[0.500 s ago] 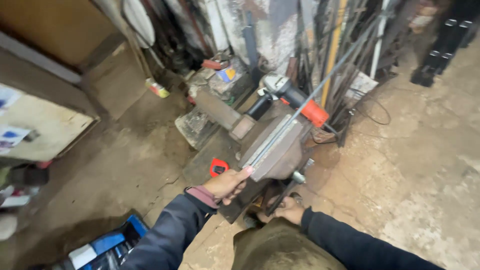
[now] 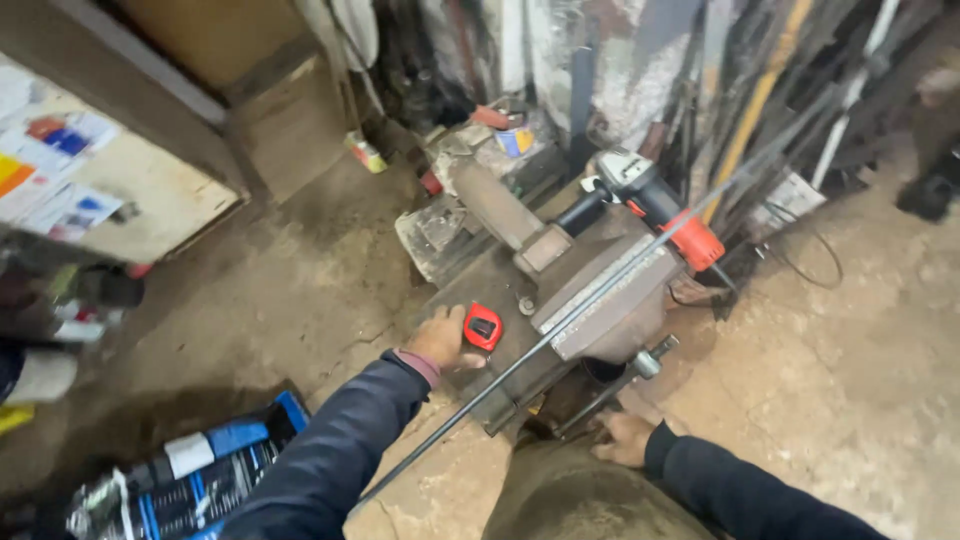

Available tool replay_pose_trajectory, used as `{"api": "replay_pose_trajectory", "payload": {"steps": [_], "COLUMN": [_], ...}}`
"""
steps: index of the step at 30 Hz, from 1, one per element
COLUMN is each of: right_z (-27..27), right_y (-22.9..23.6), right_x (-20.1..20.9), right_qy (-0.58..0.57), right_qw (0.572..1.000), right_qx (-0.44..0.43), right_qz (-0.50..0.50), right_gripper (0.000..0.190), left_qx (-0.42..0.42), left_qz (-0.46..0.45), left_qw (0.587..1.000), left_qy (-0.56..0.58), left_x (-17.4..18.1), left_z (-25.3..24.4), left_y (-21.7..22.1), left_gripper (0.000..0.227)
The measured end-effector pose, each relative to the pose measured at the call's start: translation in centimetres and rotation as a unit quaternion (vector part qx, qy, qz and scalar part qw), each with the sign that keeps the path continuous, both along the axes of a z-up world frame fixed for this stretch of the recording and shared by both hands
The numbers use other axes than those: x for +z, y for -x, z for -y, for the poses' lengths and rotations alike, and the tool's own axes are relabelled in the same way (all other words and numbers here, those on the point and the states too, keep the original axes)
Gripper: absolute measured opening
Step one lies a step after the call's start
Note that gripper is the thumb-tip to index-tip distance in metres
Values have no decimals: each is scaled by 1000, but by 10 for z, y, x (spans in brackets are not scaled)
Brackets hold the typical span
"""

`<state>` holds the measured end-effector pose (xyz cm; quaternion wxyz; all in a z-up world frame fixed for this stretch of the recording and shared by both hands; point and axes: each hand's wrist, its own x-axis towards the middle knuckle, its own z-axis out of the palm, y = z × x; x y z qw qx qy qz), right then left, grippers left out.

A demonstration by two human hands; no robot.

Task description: The recorder measures and marks a long metal rod held in a vice, then uses an angle grinder and a hacksaw to cut it.

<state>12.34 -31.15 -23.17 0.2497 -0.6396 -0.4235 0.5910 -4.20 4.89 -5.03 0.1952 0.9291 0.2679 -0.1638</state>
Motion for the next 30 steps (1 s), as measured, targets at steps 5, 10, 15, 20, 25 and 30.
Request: {"api": "replay_pose_trajectory", "payload": {"steps": [5, 10, 15, 20, 25, 30], "right_z": [11, 16, -6, -43, -34, -6], "right_y": [5, -3, -48, -89, -151, -229], "right_x": [92, 161, 237, 325, 327, 286], "right_qy": [80, 49, -153, -258, -212, -209], "right_qw": [941, 953, 978, 954, 977, 973], "right_qx": [58, 58, 32, -149, -23, 93], "right_qz": [322, 294, 140, 20, -22, -9], "right_gripper": [48, 33, 18, 22, 24, 31], "left_qx": [48, 56, 116, 136, 76, -12], "left_qz": [14, 39, 71, 329, 310, 252], "left_qw": [998, 996, 991, 807, 893, 944], "left_qy": [-25, -50, -6, 471, 317, 212], "left_x": [-2, -50, 46, 142, 165, 121], "left_z": [26, 8, 2, 63, 184, 246], "left_y": [-34, -25, -30, -35, -104, -165], "left_gripper": [101, 83, 90, 70, 71, 77]}}
